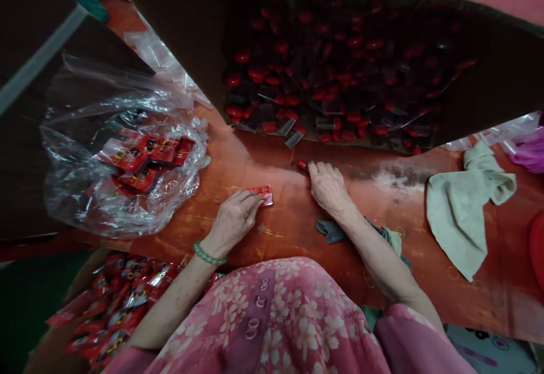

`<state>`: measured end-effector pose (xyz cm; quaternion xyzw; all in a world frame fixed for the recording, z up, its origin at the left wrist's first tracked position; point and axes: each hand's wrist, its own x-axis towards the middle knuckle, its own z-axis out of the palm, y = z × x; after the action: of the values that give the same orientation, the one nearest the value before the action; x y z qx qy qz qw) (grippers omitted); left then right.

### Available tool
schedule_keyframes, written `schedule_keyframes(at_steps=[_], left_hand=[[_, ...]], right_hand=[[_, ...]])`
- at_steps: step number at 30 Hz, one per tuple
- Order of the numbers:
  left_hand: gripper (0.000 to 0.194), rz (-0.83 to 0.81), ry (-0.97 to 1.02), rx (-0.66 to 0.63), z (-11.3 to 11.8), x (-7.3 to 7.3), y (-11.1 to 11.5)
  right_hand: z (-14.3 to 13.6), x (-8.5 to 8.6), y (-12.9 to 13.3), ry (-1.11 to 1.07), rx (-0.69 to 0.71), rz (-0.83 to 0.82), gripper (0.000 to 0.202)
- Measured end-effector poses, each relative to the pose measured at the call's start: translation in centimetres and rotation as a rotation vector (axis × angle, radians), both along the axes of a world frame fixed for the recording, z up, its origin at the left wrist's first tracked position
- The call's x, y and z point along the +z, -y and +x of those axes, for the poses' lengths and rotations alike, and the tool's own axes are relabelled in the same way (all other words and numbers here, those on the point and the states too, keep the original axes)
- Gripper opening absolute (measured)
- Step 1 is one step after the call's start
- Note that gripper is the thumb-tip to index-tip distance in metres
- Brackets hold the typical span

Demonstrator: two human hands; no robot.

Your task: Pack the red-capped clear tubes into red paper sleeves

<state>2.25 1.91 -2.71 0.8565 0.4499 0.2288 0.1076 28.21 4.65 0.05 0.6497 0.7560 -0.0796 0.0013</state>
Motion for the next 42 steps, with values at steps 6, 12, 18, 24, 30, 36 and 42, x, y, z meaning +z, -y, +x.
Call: schedule_keyframes(at_steps=[6, 12, 18, 24, 30, 36, 42], left_hand=[[0.016, -0.147, 0.329, 0.162, 0.3, 0.6, 0.0], [0.007, -0.217, 0.674, 0.138, 1.0, 2.5, 0.2], [0.008, -0.181, 0.752, 0.027, 0.9, 3.5, 0.9], [0.009, -0.176, 0.709, 0.001, 0.6, 3.9, 1.9], [0.011, -0.176, 0.625, -0.059, 0.6, 3.3, 2.6], [0.011, -0.191, 0.567, -0.055, 0.4, 2.8, 2.7], [0.013, -0.227, 0.597, -0.033, 0.1, 2.6, 2.5]], right_hand=[[1.3, 0.1, 1.7, -0.421, -0.017, -0.03, 0.03], [1.4, 2.2, 4.5, -0.945, 0.049, -0.031, 0.025], [0.0, 4.8, 5.2, -0.905, 0.23, -0.066, 0.022], [-0.4, 6.0, 5.5, -0.651, 0.37, -0.076, 0.022], [-0.2, 7.1, 6.1, -0.367, 0.421, -0.186, 0.029], [-0.5, 7.4, 5.6, -0.188, 0.466, -0.316, 0.032], [-0.3, 7.8, 5.0, -0.259, 0.461, -0.354, 0.034]])
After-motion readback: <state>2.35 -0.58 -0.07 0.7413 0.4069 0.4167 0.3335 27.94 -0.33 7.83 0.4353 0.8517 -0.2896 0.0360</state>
